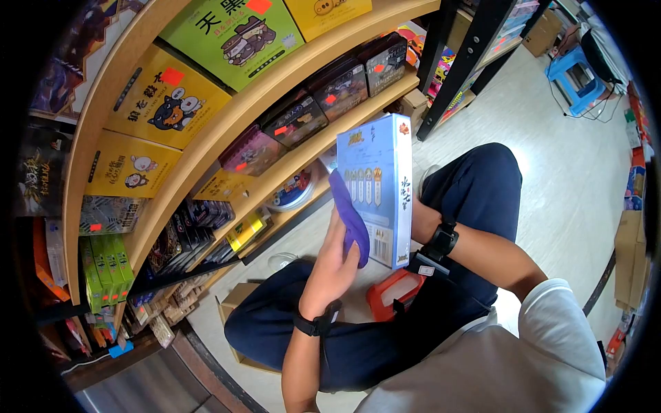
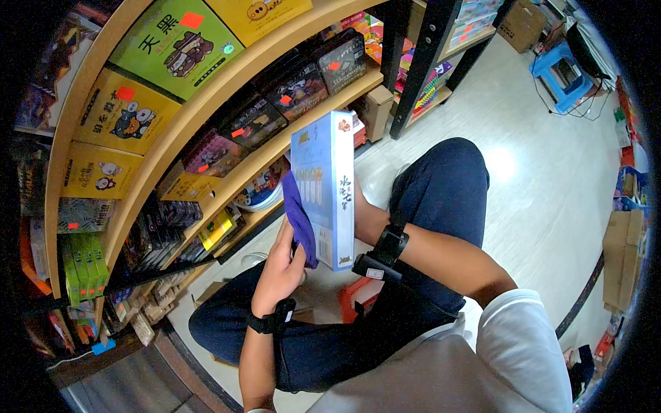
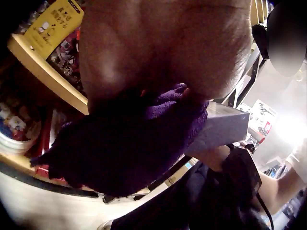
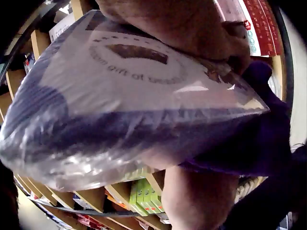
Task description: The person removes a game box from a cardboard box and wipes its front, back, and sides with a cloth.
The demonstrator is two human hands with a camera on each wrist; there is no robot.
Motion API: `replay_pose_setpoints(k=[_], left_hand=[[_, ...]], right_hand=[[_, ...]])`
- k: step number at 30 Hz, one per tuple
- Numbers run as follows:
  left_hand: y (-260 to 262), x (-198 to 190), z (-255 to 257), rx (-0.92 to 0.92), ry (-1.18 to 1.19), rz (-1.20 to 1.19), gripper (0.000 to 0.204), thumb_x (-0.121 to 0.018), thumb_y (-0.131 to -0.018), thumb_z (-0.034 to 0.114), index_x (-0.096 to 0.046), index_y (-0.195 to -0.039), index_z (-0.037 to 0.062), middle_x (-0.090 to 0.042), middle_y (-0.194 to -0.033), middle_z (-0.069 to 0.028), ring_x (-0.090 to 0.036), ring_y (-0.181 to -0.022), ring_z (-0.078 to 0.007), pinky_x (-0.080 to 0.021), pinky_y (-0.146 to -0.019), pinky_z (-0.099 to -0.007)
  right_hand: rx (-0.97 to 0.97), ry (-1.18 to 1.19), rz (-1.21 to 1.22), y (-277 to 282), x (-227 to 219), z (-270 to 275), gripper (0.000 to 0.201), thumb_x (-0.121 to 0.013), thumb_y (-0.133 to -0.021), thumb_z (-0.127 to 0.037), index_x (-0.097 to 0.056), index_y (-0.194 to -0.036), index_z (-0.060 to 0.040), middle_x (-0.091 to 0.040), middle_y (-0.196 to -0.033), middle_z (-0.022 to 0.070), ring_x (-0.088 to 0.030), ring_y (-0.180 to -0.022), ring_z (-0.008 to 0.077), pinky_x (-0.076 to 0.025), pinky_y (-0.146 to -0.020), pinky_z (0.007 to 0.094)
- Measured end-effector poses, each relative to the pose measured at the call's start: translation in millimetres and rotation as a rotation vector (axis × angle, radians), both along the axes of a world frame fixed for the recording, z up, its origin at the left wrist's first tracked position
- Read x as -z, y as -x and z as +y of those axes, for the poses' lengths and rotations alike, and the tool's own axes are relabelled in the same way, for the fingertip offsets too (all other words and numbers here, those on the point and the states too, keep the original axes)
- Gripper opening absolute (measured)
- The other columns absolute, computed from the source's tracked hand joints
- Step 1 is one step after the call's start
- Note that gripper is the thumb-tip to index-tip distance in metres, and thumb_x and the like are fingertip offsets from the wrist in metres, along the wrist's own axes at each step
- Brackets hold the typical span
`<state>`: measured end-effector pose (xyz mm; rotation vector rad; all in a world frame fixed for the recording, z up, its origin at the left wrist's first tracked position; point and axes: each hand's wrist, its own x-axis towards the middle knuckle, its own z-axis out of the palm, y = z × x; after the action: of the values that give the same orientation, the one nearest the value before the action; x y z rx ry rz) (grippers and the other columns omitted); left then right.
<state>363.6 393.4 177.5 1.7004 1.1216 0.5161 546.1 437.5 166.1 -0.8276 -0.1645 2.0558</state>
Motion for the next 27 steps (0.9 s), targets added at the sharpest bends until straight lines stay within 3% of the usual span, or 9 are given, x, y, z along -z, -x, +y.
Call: replay_pose_setpoints(k=[5, 6, 8, 14, 21, 24, 27], left_hand=[[0, -2, 0, 0.038, -0.109, 0.023, 0.058, -0.05, -0.09, 0.002, -0.031, -0.144, -0.0022, -0.031, -0.15, -0.0247, -0.029, -0.14, -0.0346, -0.024, -0.112, -0.0356], [-2, -3, -1, 0.02, -0.101, 0.004, 0.056, -0.052, -0.089, 0.003, -0.034, -0.142, -0.0021, -0.031, -0.149, -0.0249, -0.027, -0.14, -0.0362, -0.024, -0.113, -0.0374], [-8, -6, -4, -0.014, -0.087, -0.035, 0.054, -0.057, -0.088, 0.003, -0.039, -0.138, -0.0019, -0.031, -0.149, -0.0254, -0.024, -0.141, -0.0393, -0.024, -0.113, -0.041], [-9, -9, -3, -0.029, -0.207, -0.038, 0.048, -0.057, -0.089, 0.01, -0.047, -0.135, -0.0009, -0.04, -0.144, -0.0237, -0.029, -0.139, -0.0396, -0.026, -0.112, -0.0422], [-4, -4, -4, 0.019, -0.233, -0.01, 0.048, -0.055, -0.087, 0.007, -0.048, -0.133, -0.0035, -0.042, -0.143, -0.0235, -0.032, -0.138, -0.0398, -0.027, -0.11, -0.0429], [-4, -4, -4, 0.044, -0.236, 0.001, 0.048, -0.054, -0.086, 0.007, -0.047, -0.132, -0.0044, -0.042, -0.142, -0.0242, -0.031, -0.138, -0.0408, -0.026, -0.11, -0.0438], [-4, -4, -3, 0.057, -0.249, 0.006, 0.047, -0.053, -0.087, 0.009, -0.048, -0.131, -0.0057, -0.042, -0.141, -0.0258, -0.032, -0.137, -0.042, -0.026, -0.11, -0.0445]], right_hand=[[0.017, -0.082, 0.273, -15, 38, 16, 0.07, -0.029, -0.096, -0.061, -0.04, -0.139, -0.0065, -0.055, -0.127, 0.0151, -0.057, -0.111, 0.0282, -0.044, -0.1, 0.0429], [0.012, -0.12, 0.311, -21, 33, 14, 0.066, -0.026, -0.1, -0.052, -0.03, -0.146, -0.0057, -0.042, -0.144, 0.0162, -0.047, -0.127, 0.0285, -0.039, -0.106, 0.0405], [0.051, -0.109, 0.264, -24, 41, 18, 0.067, -0.026, -0.099, -0.055, -0.034, -0.143, -0.0059, -0.046, -0.138, 0.0161, -0.05, -0.122, 0.0289, -0.041, -0.104, 0.042], [0.095, -0.143, 0.214, -26, 41, 19, 0.068, -0.027, -0.098, -0.058, -0.037, -0.14, -0.0061, -0.05, -0.133, 0.016, -0.053, -0.119, 0.0293, -0.041, -0.103, 0.0431], [0.072, -0.142, 0.144, -20, 42, 15, 0.068, -0.027, -0.098, -0.058, -0.037, -0.14, -0.0062, -0.051, -0.133, 0.0158, -0.053, -0.119, 0.0292, -0.04, -0.104, 0.0437], [0.019, -0.094, 0.301, -16, 51, 14, 0.069, -0.028, -0.097, -0.058, -0.035, -0.142, -0.006, -0.049, -0.135, 0.0157, -0.051, -0.121, 0.0291, -0.04, -0.105, 0.0437], [-0.046, -0.078, 0.147, -9, 9, 4, 0.069, -0.03, -0.097, -0.057, -0.033, -0.143, -0.0057, -0.047, -0.137, 0.0155, -0.05, -0.122, 0.028, -0.039, -0.105, 0.042]])
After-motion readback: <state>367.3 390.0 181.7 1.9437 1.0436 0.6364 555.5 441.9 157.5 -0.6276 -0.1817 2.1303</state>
